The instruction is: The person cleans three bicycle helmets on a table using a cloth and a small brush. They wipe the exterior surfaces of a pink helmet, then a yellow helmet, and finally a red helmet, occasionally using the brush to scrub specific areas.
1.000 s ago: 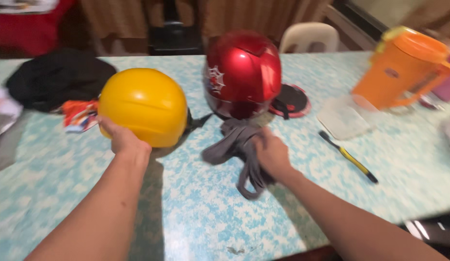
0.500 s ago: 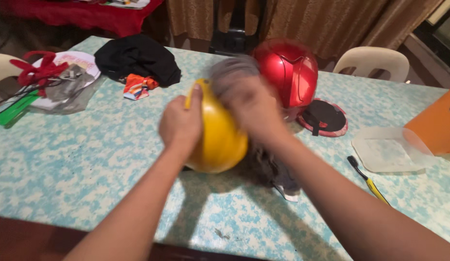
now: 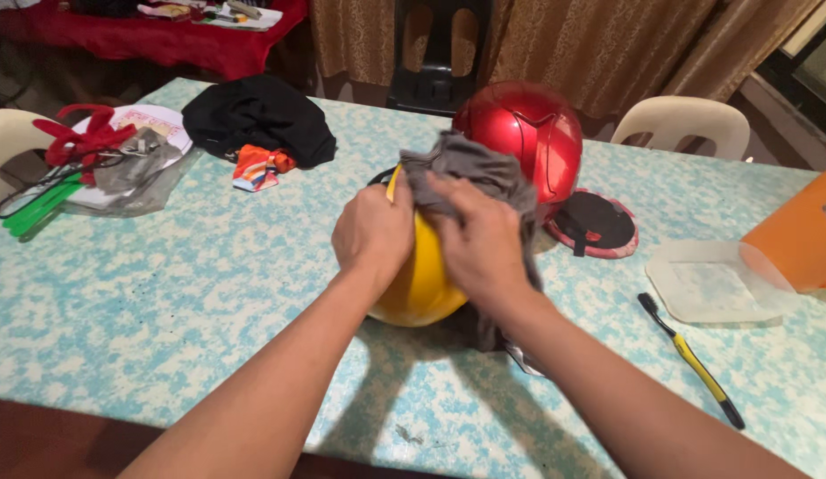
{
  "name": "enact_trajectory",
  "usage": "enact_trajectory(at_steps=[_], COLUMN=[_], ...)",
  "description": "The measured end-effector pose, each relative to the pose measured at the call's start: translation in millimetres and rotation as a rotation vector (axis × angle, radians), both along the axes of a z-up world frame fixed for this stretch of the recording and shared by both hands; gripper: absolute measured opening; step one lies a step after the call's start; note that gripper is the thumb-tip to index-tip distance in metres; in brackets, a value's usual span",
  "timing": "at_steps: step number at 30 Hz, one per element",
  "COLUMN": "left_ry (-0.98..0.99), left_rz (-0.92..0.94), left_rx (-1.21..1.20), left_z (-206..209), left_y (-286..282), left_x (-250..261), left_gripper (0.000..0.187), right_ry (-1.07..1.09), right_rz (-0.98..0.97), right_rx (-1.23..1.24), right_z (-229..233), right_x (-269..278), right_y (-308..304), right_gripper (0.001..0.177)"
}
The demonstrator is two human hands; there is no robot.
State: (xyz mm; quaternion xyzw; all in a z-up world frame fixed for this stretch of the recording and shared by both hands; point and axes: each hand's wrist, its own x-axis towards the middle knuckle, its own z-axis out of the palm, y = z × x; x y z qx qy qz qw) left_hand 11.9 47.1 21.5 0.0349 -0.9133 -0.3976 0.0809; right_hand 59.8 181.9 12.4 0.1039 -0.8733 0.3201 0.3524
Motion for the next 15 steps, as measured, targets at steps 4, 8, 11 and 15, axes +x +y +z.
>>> enact_trajectory(at_steps=[4,8,11,15], left_ry=[-0.017,-0.003,0.001,0.006], left_rz=[-0.04,-0.085,-0.127,-0.222], left_rx=[-0.01,-0.044,-0.081,-0.151], left_z=[8.0,22.8,32.7,41.3], left_y=[7.2,13.2,36.7,77.4], left_x=[11.8,22.6,25.1,27.6], left_gripper=[0.066,0.064,0.064,0.061], right_ry=[-0.354,-0.491,-0.438,-0.304], right_rz=[-0.108,-0.251,-0.216,0.141], right_rx=[-0.263,-0.398,-0.858,-1.458], right_z=[-16.3,-36.6,-51.7,-59.3], right_x=[-15.8,-16.3,3.2,45.7], right_y=[55.2,110.6,141.7,202.3], right_gripper=[0.034,0.041,0.039,0.041])
